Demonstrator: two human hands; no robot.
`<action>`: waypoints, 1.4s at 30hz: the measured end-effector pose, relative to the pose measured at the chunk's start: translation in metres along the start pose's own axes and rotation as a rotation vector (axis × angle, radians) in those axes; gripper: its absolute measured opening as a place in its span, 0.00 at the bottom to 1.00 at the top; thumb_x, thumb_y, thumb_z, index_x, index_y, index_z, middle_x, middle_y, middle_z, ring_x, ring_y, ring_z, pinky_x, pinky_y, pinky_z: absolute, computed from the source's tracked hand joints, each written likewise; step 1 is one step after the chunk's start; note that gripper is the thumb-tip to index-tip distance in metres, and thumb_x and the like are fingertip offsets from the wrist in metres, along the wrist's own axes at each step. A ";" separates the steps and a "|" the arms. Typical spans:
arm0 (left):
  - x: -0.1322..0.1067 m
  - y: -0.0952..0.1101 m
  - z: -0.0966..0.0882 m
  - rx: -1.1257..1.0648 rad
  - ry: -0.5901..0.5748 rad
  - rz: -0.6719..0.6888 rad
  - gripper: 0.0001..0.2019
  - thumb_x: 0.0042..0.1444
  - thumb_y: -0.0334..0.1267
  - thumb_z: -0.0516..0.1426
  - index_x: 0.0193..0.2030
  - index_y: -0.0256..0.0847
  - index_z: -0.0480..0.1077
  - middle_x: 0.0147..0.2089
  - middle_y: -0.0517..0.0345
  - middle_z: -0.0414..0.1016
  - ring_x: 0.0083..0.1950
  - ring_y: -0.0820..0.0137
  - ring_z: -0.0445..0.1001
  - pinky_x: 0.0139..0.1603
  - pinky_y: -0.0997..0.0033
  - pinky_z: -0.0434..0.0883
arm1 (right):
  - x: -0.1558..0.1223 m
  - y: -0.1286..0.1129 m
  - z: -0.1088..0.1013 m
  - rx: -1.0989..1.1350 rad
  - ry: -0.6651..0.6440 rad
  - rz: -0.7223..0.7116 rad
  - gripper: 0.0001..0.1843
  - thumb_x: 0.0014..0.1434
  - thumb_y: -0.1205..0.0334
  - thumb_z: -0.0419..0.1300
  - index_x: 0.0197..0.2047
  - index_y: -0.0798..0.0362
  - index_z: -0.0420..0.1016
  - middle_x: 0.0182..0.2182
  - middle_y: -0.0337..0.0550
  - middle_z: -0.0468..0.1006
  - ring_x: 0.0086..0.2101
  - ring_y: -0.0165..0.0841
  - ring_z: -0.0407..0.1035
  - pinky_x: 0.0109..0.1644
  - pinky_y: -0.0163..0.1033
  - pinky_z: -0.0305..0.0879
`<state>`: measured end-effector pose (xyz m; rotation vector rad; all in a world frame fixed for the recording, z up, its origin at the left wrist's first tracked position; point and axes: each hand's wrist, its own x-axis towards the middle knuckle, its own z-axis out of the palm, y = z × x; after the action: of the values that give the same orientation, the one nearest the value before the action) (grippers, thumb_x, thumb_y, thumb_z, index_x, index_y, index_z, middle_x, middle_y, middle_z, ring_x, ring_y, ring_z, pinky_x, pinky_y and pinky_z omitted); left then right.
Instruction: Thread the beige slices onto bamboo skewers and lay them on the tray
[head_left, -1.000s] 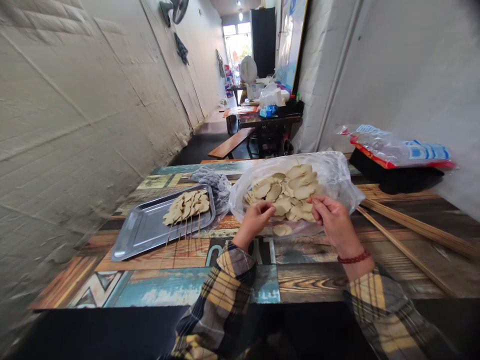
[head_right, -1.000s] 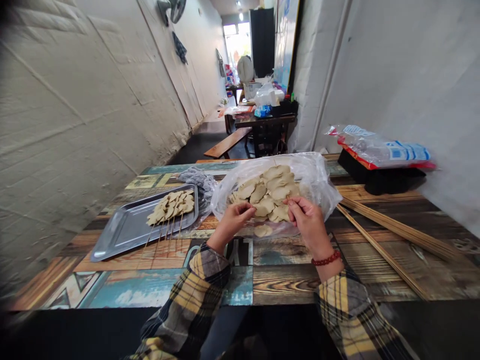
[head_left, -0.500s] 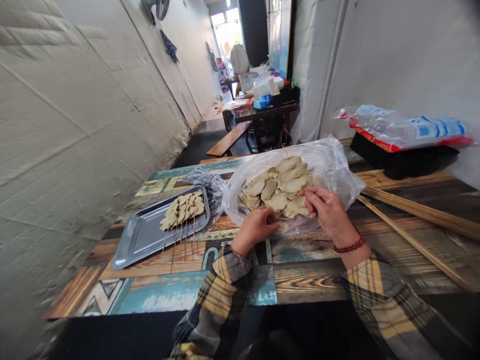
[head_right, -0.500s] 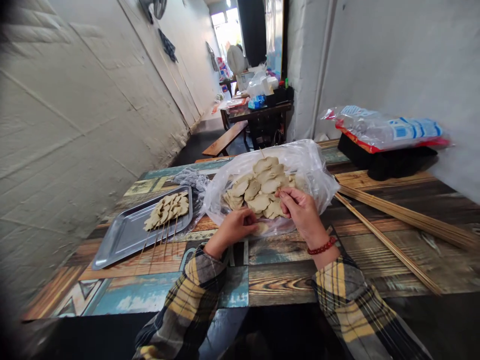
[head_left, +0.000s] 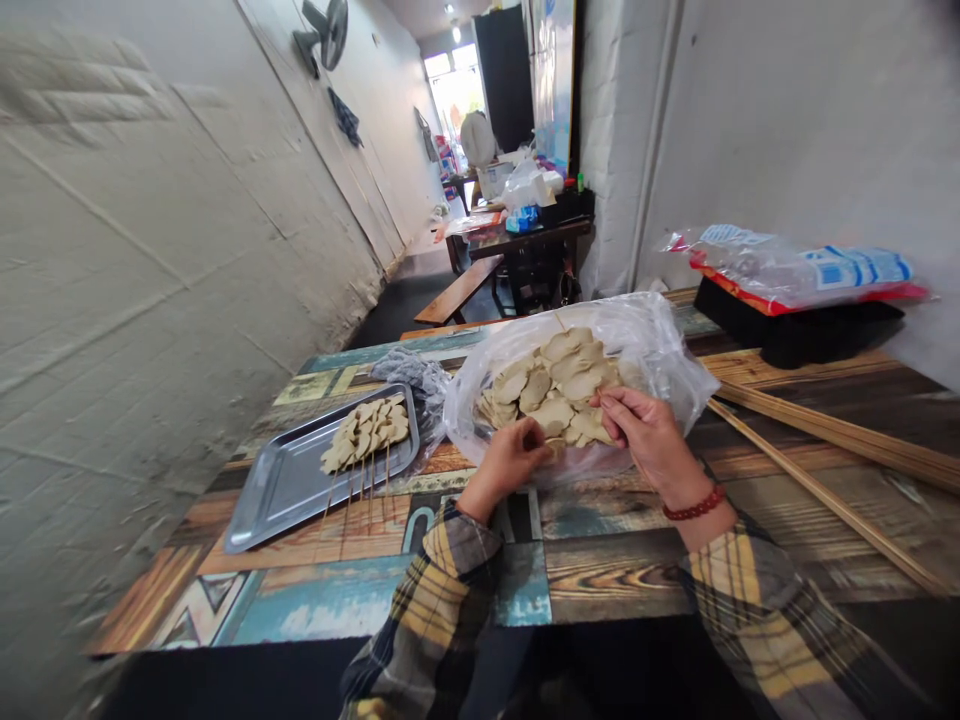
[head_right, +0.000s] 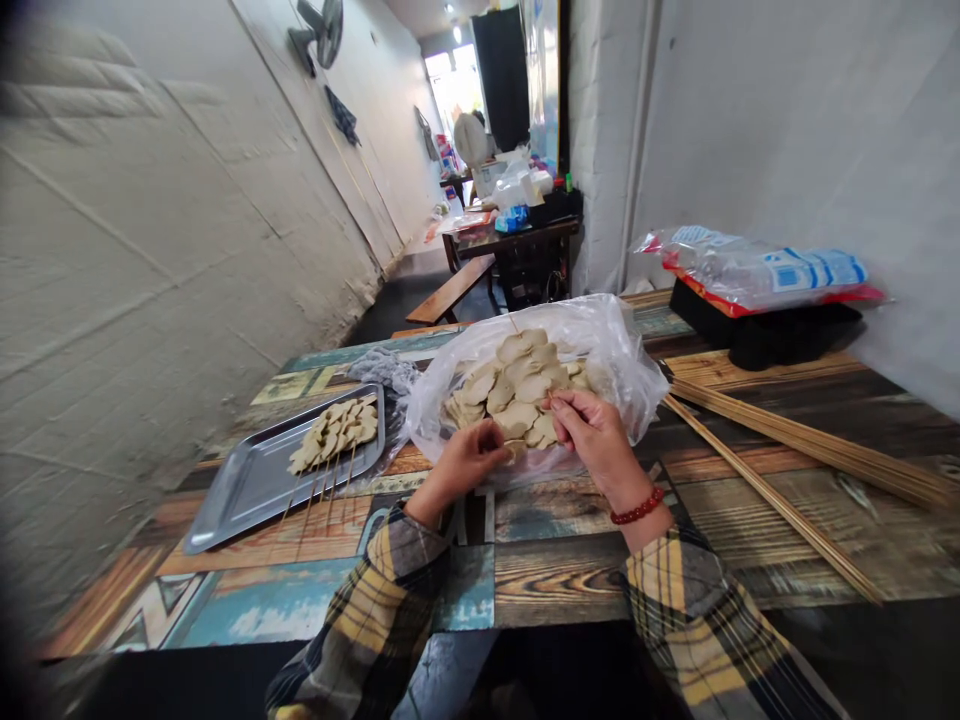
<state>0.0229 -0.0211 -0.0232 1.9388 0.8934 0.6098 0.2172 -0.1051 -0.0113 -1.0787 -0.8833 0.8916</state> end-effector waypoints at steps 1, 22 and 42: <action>0.000 0.001 -0.001 -0.112 0.032 -0.020 0.08 0.48 0.36 0.64 0.28 0.38 0.68 0.26 0.64 0.68 0.29 0.75 0.63 0.32 0.73 0.59 | 0.000 0.000 0.000 0.001 0.003 0.001 0.16 0.56 0.47 0.66 0.36 0.52 0.80 0.16 0.30 0.66 0.19 0.25 0.58 0.20 0.30 0.52; -0.001 -0.001 -0.009 -0.216 0.571 0.046 0.07 0.51 0.41 0.65 0.30 0.41 0.74 0.35 0.57 0.75 0.40 0.68 0.71 0.42 0.69 0.70 | -0.010 0.004 -0.001 -0.066 -0.036 0.063 0.17 0.58 0.46 0.66 0.37 0.52 0.80 0.18 0.35 0.66 0.21 0.29 0.57 0.22 0.35 0.52; 0.001 -0.004 -0.026 -0.783 0.497 -0.110 0.21 0.37 0.39 0.70 0.39 0.37 0.72 0.29 0.62 0.75 0.26 0.75 0.71 0.29 0.74 0.69 | -0.017 0.010 0.002 -0.439 -0.367 0.089 0.17 0.61 0.47 0.61 0.39 0.52 0.82 0.16 0.33 0.68 0.17 0.27 0.58 0.21 0.32 0.54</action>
<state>0.0038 -0.0060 -0.0143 1.0409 0.8669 1.1956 0.2080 -0.1176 -0.0227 -1.3607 -1.3906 1.0143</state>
